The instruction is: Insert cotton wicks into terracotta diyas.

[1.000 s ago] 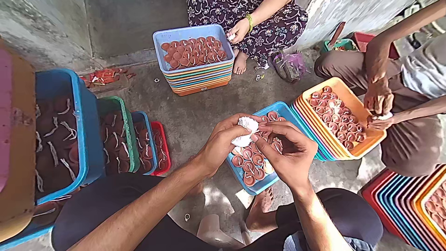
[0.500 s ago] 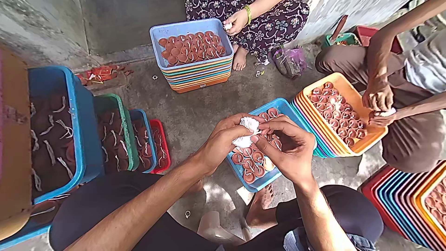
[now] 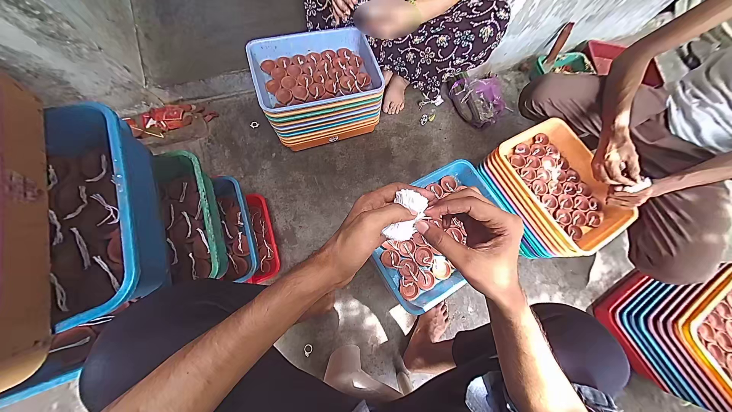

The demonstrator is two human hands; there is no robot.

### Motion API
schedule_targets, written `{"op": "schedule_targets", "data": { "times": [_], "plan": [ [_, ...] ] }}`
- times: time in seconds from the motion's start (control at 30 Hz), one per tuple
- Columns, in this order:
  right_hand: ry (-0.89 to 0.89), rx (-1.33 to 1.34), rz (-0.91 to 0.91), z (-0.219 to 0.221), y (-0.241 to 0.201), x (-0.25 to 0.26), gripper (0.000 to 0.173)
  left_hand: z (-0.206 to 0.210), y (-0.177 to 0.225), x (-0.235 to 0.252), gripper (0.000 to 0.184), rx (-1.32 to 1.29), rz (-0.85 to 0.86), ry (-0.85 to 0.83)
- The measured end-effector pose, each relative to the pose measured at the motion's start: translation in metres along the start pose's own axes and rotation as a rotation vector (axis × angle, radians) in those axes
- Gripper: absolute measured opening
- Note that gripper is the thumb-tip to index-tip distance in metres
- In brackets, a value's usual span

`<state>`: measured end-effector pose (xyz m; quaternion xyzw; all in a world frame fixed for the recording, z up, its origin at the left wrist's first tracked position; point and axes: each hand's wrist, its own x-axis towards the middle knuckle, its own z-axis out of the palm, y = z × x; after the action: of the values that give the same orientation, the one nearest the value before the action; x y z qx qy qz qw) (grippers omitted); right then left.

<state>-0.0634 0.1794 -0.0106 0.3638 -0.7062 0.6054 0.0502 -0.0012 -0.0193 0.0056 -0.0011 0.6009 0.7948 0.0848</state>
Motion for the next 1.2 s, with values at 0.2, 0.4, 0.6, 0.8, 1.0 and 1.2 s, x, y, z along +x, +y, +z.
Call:
{"op": "schedule_targets", "data": {
  "times": [0.2, 0.4, 0.6, 0.8, 1.0, 1.2],
  "plan": [
    [-0.007, 0.025, 0.022, 0.001, -0.001, 0.0, 0.013, 0.0, -0.001, -0.001, 0.037, 0.027, 0.01, -0.009],
    [-0.011, 0.065, 0.041, -0.002, 0.0, 0.0, 0.011, -0.001, 0.0, 0.0, 0.037, -0.024, 0.003, -0.01],
    [-0.045, 0.073, 0.037, -0.009, 0.001, 0.0, 0.015, 0.0, 0.004, -0.001, 0.04, -0.094, -0.011, 0.002],
    [-0.05, 0.049, 0.023, -0.012, -0.001, -0.001, 0.026, 0.0, 0.004, -0.001, 0.039, -0.078, -0.004, 0.013],
    [-0.031, 0.056, -0.002, -0.004, 0.0, -0.001, 0.02, -0.001, 0.003, -0.001, 0.038, -0.042, 0.004, 0.007],
    [-0.009, 0.106, 0.022, -0.004, 0.001, -0.002, 0.015, -0.002, 0.003, 0.0, 0.038, -0.045, -0.015, 0.012]
  ]
}}
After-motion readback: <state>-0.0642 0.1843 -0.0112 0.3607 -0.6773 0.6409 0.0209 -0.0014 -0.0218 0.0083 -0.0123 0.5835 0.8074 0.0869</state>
